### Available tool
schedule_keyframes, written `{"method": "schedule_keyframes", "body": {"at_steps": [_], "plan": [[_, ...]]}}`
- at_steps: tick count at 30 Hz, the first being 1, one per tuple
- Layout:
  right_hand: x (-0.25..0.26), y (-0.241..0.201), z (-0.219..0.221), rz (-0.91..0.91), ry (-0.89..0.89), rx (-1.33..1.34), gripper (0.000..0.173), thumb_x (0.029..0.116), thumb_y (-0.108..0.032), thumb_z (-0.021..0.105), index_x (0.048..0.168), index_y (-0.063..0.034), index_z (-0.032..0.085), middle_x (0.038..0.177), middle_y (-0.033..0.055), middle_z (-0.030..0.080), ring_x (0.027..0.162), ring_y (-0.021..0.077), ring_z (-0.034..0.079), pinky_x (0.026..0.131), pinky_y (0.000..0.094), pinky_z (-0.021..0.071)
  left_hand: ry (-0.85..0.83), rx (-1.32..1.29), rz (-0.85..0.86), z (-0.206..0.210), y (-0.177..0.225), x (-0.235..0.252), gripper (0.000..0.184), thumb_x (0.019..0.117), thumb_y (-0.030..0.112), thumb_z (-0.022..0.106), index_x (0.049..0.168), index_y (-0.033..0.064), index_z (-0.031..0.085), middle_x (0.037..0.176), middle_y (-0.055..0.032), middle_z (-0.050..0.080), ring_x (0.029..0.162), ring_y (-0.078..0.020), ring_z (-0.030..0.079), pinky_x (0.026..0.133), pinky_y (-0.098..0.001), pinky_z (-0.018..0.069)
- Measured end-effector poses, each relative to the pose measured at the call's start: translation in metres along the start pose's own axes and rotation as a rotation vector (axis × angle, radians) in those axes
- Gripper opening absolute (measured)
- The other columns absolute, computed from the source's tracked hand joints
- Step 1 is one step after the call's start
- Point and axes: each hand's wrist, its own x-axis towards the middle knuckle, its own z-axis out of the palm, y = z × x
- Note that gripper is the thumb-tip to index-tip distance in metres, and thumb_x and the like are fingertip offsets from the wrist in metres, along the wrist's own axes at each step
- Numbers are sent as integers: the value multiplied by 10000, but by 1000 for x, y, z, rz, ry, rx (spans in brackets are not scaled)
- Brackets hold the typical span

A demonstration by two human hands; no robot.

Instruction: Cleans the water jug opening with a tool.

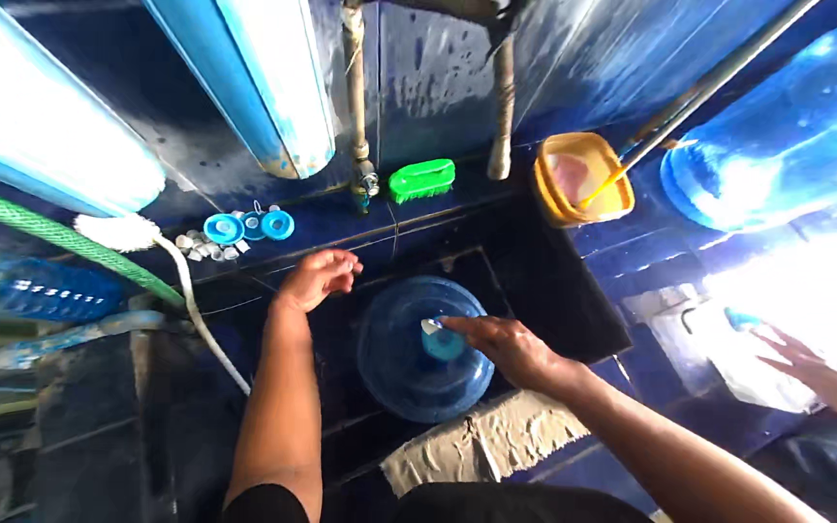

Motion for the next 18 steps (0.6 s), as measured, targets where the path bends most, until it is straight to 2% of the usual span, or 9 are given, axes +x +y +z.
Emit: {"method": "schedule_keyframes", "body": {"at_steps": [2,4,7,8,11,13,14,16,18], "plan": [[-1,-5,-3,40,-15,9,393,1074,-82,447,1424,-103,623,1309,190,688,1208,338,666,1071,503,495,141,-275,86,37,41,-10,198,1073,113,426,1188,48,574,933,-10,693,670,-25,618,605,-168,521],[-3,-9,-7,54,-24,-28,410,1081,-104,431,1448,-148,610,1305,206,682,1211,372,654,1058,543,487,267,-583,61,76,74,-25,115,1076,134,447,1076,122,561,876,-3,688,699,-46,666,612,-162,552],[-6,-14,-14,97,-65,-91,432,1101,-144,407,1493,-232,566,1346,215,654,1246,400,626,1065,576,467,346,-784,69,116,98,-52,78,1061,132,507,1041,134,582,874,-5,692,777,-81,719,699,-193,600],[-7,-14,-14,108,-71,-118,442,1105,-151,398,1504,-263,551,1346,221,648,1241,408,624,1056,587,469,374,-826,80,125,102,-59,63,1061,116,512,1049,106,573,881,-32,696,797,-115,730,727,-225,615],[-12,-12,-7,51,16,-237,517,1073,-63,399,1489,-320,563,1272,247,667,1134,445,663,944,621,516,474,-894,72,147,114,-79,105,1070,139,502,1017,74,565,851,-63,700,782,-151,738,724,-260,628],[-13,-10,-3,-2,78,-275,568,1034,-4,424,1474,-326,579,1256,246,675,1112,445,673,915,613,529,494,-832,104,155,118,-93,126,1078,154,489,1023,73,569,860,-64,702,775,-145,733,714,-256,624],[-12,-14,-2,-13,81,-263,584,1018,12,438,1476,-322,578,1276,237,670,1136,436,665,937,607,525,506,-731,129,156,118,-100,115,1078,151,485,1056,74,567,878,-60,702,760,-133,721,695,-249,615],[-10,-27,-8,12,37,-200,595,1011,11,478,1487,-335,562,1362,202,641,1228,411,625,1001,612,495,582,-375,191,158,116,-114,142,1068,128,501,1184,50,530,940,-51,702,720,-104,678,652,-249,571],[-9,-30,-14,41,-30,-163,600,1003,-9,528,1485,-366,551,1417,171,617,1267,407,606,1000,648,490,697,-33,290,164,111,-123,245,1017,130,606,1192,-33,551,964,-72,700,711,-108,667,658,-289,585]]}}
